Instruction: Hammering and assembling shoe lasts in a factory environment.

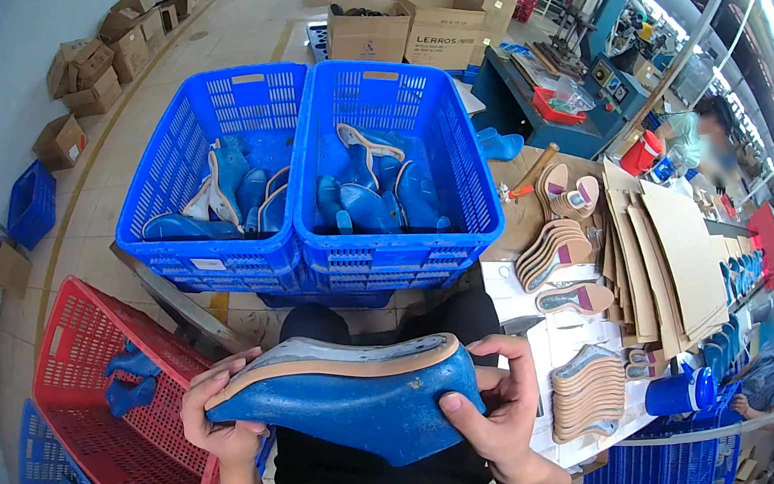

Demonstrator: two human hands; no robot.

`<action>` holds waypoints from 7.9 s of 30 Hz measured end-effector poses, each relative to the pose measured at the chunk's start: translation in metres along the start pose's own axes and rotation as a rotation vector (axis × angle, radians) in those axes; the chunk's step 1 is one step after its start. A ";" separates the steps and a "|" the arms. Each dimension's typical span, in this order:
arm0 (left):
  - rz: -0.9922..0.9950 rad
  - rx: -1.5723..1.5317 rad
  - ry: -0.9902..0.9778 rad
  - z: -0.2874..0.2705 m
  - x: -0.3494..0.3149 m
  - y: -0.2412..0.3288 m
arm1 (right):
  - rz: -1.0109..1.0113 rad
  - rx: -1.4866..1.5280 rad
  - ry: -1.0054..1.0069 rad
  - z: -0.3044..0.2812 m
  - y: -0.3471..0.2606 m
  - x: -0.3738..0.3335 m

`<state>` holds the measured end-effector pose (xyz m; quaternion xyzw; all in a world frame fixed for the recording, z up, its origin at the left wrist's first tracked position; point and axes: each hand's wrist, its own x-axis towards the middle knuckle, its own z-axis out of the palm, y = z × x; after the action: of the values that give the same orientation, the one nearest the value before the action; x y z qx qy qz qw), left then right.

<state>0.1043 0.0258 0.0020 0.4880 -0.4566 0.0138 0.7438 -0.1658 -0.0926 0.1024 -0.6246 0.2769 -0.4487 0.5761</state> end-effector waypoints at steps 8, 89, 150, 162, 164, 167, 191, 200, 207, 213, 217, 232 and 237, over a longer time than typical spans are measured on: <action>0.090 -0.060 -0.043 -0.004 0.001 -0.008 | -0.164 -0.124 -0.024 -0.007 0.005 -0.005; -0.303 -0.436 -0.062 0.025 -0.002 -0.010 | -0.157 -0.226 -0.141 -0.054 0.093 -0.019; -0.353 0.184 -0.419 0.089 0.023 -0.036 | -0.509 -0.911 -0.401 -0.078 0.098 0.081; -0.328 0.550 -0.690 0.131 0.048 -0.010 | 0.106 0.148 0.872 -0.255 0.195 0.092; -0.326 0.511 -0.638 0.133 0.047 -0.013 | 0.095 0.140 0.985 -0.298 0.239 0.082; -0.333 0.541 -0.628 0.138 0.049 -0.016 | 0.132 -1.008 1.524 -0.302 0.276 0.069; -0.349 0.565 -0.553 0.130 0.039 -0.012 | 0.011 -1.119 0.982 -0.286 0.264 0.080; -0.192 0.315 -0.196 0.109 0.014 -0.037 | -0.259 0.263 1.192 -0.163 0.128 0.050; 0.525 0.418 -0.398 0.102 0.035 -0.036 | 0.291 0.349 0.057 -0.093 0.072 0.037; 0.174 0.604 -1.039 0.103 0.062 -0.003 | 0.447 -0.014 -0.046 -0.086 0.069 0.041; 0.193 0.560 -1.035 0.102 0.072 0.000 | 0.214 -0.313 -0.110 -0.096 0.072 0.034; -0.004 0.579 -1.254 0.098 0.100 0.012 | 0.005 -0.614 -0.314 -0.100 0.087 0.040; 0.090 0.638 -1.321 0.102 0.103 0.008 | 0.004 -0.577 -0.304 -0.107 0.099 0.042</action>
<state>0.0930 -0.0891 0.0895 0.5681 -0.8030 -0.1203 0.1339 -0.2249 -0.1974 0.0097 -0.8214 0.3048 -0.2522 0.4108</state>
